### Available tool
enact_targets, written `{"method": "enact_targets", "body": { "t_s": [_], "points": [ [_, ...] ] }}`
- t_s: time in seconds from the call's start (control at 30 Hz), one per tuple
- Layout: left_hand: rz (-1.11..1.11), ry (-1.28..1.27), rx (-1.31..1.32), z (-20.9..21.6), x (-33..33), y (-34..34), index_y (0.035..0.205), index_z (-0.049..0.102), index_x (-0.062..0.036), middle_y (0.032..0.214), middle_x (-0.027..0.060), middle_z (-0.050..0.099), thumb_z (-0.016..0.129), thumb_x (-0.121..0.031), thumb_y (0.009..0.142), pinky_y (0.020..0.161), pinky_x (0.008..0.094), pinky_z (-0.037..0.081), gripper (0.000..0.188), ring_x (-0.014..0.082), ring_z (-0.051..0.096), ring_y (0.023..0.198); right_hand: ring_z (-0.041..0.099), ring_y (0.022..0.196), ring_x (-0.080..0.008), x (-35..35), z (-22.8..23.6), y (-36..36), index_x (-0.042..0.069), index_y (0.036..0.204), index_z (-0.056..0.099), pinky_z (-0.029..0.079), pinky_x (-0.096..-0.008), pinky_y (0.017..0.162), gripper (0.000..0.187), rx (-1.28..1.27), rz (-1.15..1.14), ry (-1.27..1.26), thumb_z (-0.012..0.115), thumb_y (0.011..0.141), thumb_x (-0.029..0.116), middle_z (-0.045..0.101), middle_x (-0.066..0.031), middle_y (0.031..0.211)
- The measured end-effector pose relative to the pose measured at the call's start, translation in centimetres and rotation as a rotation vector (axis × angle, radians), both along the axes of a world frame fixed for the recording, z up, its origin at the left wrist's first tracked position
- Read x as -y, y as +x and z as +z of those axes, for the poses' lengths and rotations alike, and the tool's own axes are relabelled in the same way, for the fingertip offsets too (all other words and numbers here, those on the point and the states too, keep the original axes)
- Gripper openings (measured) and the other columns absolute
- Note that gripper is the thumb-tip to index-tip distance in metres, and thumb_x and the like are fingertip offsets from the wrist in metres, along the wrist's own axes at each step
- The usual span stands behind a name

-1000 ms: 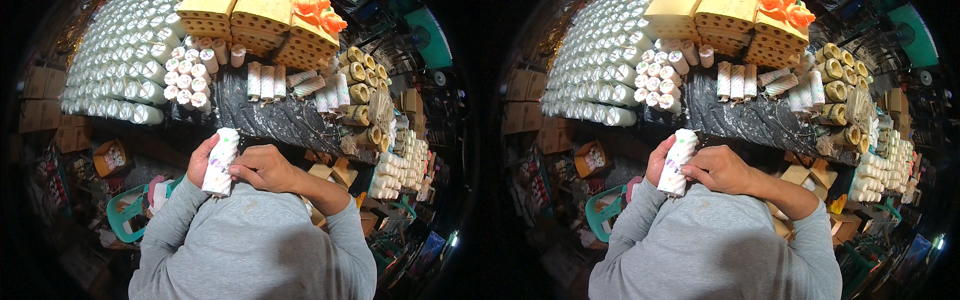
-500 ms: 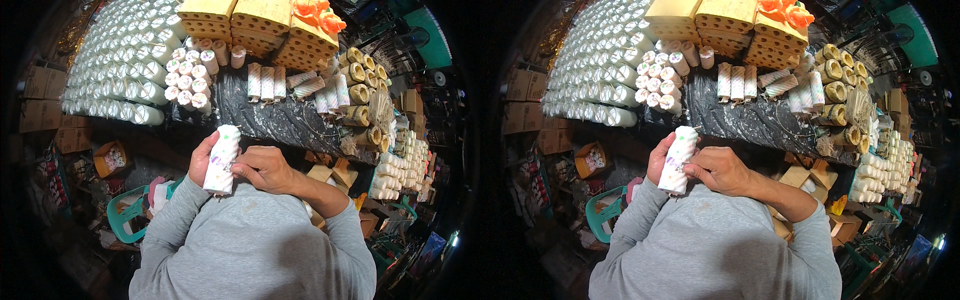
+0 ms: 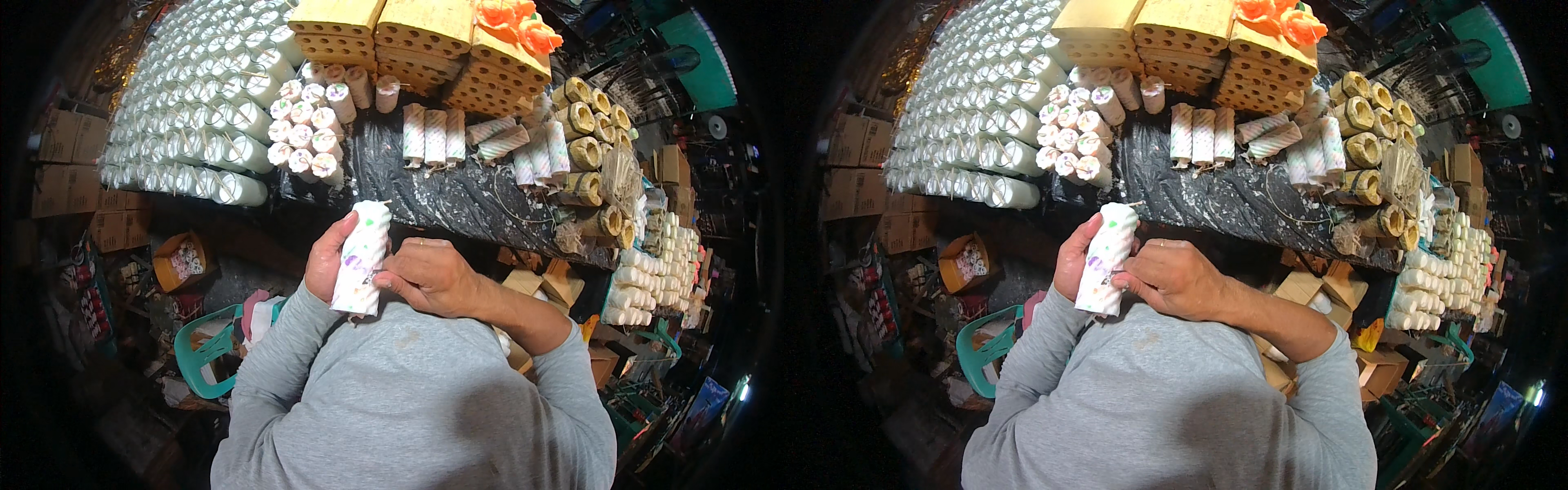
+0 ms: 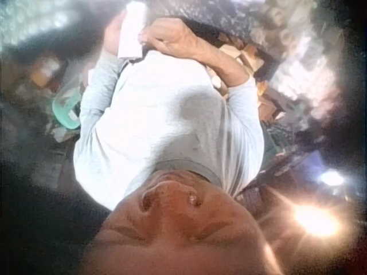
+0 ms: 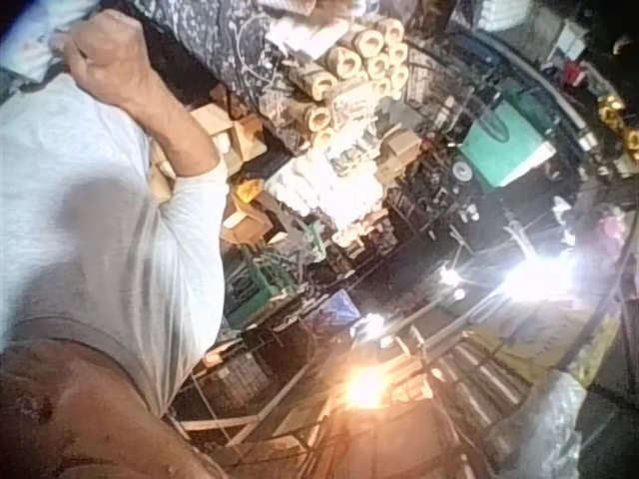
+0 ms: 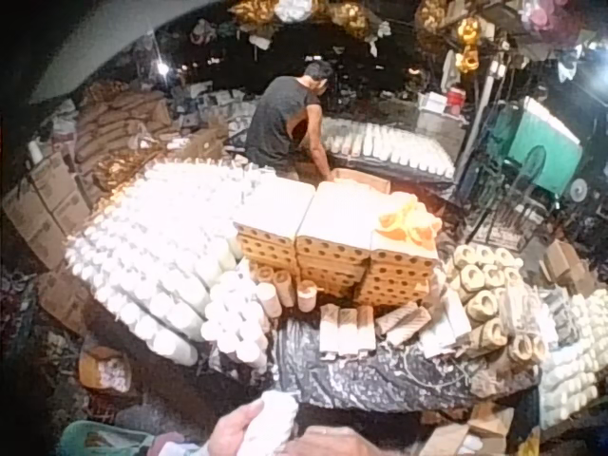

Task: The person holds a cylindrical firework shell and repeatedly inserts a thin fuse into its top opening. They adjust the fuse with both hands, then place the shell on a table among many similar shells and wooden trays before picking up another shell to repeat the process.

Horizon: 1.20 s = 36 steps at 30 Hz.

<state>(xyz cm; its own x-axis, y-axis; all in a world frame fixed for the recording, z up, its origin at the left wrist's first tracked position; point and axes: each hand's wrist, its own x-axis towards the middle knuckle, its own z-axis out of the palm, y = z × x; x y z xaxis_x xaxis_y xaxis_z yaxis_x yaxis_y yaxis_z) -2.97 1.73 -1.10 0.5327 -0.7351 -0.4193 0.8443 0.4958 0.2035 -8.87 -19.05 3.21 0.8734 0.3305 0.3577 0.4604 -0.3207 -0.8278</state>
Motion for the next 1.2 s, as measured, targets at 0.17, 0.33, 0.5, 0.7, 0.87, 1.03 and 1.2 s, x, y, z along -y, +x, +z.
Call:
{"method": "enact_targets", "body": {
  "t_s": [0.17,0.33,0.5,0.7,0.87,1.03,1.2],
  "points": [
    [-0.038,0.005,-0.03,0.1,0.0,0.0,0.131,0.064,0.0032,0.101,0.0133,0.073,0.051,-0.042,0.115,0.078,0.0341,0.06,0.05,0.0216,0.071,0.085,0.068,0.066,-0.0317,1.1,0.5,0.6,0.005,0.099,0.081,0.054,-0.0418,0.063,0.016,-0.167,0.153,0.029,0.079,0.101,0.02,0.07,-0.0133,0.077],
    [-0.055,0.06,0.065,-0.4,0.2,0.6,0.13,0.064,0.0021,0.1,0.0118,0.072,0.05,-0.043,0.115,0.075,0.0336,0.058,0.05,0.0207,0.07,0.083,0.069,0.065,-0.0311,1.3,0.4,0.9,0.005,0.099,0.083,0.053,-0.0393,0.061,0.015,-0.337,0.191,0.114,0.079,0.101,0.018,0.073,-0.0139,0.077],
    [-0.014,-0.049,0.017,-0.4,0.9,1.0,0.131,0.064,0.0019,0.101,0.0124,0.072,0.051,-0.046,0.114,0.077,0.0346,0.059,0.052,0.0216,0.07,0.085,0.07,0.066,-0.0264,1.0,-0.6,0.4,0.004,0.098,0.083,0.053,-0.0376,0.061,0.012,-0.211,0.064,0.143,0.08,0.1,0.016,0.073,-0.012,0.078],
    [0.02,0.049,-0.018,0.1,1.5,1.0,0.121,0.067,-0.0012,0.093,0.0127,0.073,0.054,-0.046,0.113,0.074,0.0361,0.06,0.047,0.0238,0.071,0.081,0.07,0.068,-0.027,0.7,-1.5,0.2,0.004,0.095,0.08,0.054,-0.0387,0.063,0.01,-0.095,0.032,0.136,0.083,0.097,0.014,0.073,-0.0107,0.079],
    [0.013,0.017,0.032,-0.1,1.3,1.4,0.134,0.065,0.0017,0.101,0.0137,0.073,0.052,-0.046,0.113,0.077,0.0362,0.06,0.054,0.0236,0.07,0.085,0.069,0.07,-0.0295,0.4,-1.2,0.1,0.005,0.096,0.079,0.055,-0.0407,0.065,0.011,-0.046,-0.011,0.083,0.083,0.096,0.015,0.072,-0.0109,0.08],
    [-0.037,0.047,0.022,-0.2,0.8,1.8,0.127,0.066,-0.0003,0.096,0.0122,0.071,0.052,-0.047,0.113,0.073,0.0356,0.058,0.05,0.0231,0.069,0.081,0.065,0.064,-0.0263,0.6,-0.6,0.7,0.003,0.096,0.078,0.052,-0.0385,0.061,0.015,0.045,0.079,0.045,0.084,0.097,0.016,0.07,-0.0092,0.077],
    [-0.075,0.162,0.113,0.2,0.7,2.6,0.123,0.066,-0.0013,0.093,0.0109,0.07,0.052,-0.047,0.113,0.07,0.036,0.056,0.049,0.0226,0.068,0.078,0.066,0.063,-0.0291,1.4,0.1,1.1,0.003,0.098,0.079,0.052,-0.0394,0.06,0.014,-0.227,0.211,0.085,0.081,0.1,0.017,0.071,-0.0121,0.078]
  ]
}}
